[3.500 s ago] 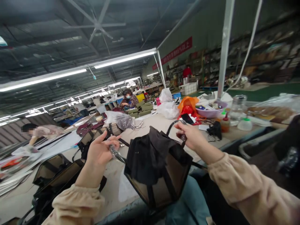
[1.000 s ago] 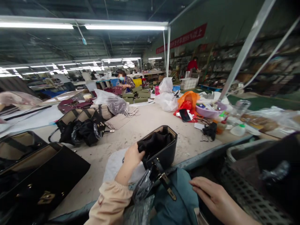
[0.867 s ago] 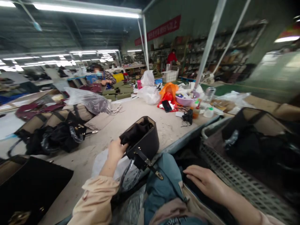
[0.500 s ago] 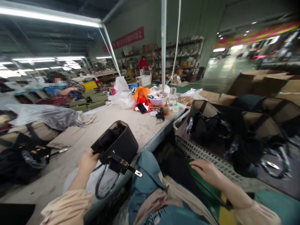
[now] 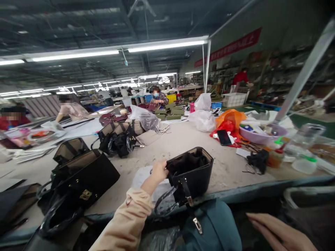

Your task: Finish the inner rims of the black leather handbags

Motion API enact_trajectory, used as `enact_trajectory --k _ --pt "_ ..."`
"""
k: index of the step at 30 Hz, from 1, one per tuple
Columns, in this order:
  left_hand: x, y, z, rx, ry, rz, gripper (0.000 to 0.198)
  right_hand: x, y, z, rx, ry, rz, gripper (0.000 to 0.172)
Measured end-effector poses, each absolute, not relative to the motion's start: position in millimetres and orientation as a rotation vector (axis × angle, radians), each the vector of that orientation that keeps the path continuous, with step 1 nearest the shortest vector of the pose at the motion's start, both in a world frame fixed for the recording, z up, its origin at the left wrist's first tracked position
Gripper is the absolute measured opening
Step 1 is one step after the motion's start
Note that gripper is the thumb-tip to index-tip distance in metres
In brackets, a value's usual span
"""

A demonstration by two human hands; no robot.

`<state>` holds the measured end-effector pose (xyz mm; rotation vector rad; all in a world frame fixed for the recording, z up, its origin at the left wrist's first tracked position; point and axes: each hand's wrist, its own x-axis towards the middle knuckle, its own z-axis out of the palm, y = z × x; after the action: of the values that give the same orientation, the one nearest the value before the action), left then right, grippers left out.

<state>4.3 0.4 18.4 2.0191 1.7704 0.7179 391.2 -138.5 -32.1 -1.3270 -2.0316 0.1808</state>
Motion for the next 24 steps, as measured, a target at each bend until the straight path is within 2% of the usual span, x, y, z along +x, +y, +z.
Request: enact_trajectory --k 4,8,15,19,21,24 --pt "0 2 19 2.045 1.677 0.679 0.023 335 -79 49 -1.061 -2.185 0.095 0.023" --pt "-1 2 11 2.172 1.549 0.673 0.028 276 -34 92 -0.956 -2.349 0.036 0.028" --pt "5 8 1 2.169 1.591 0.671 0.032 217 18 89 -0.903 -2.651 -0.006 0.017" --pt "5 11 1 2.175 1.628 0.654 0.025 207 28 81 -0.962 -2.739 -0.056 0.013" --pt "4 11 4 2.164 1.623 0.684 0.02 207 31 79 -0.98 -2.741 -0.096 0.017" --pt "1 10 12 2.112 1.486 0.783 0.037 210 34 77 -1.009 -2.729 -0.116 0.022"
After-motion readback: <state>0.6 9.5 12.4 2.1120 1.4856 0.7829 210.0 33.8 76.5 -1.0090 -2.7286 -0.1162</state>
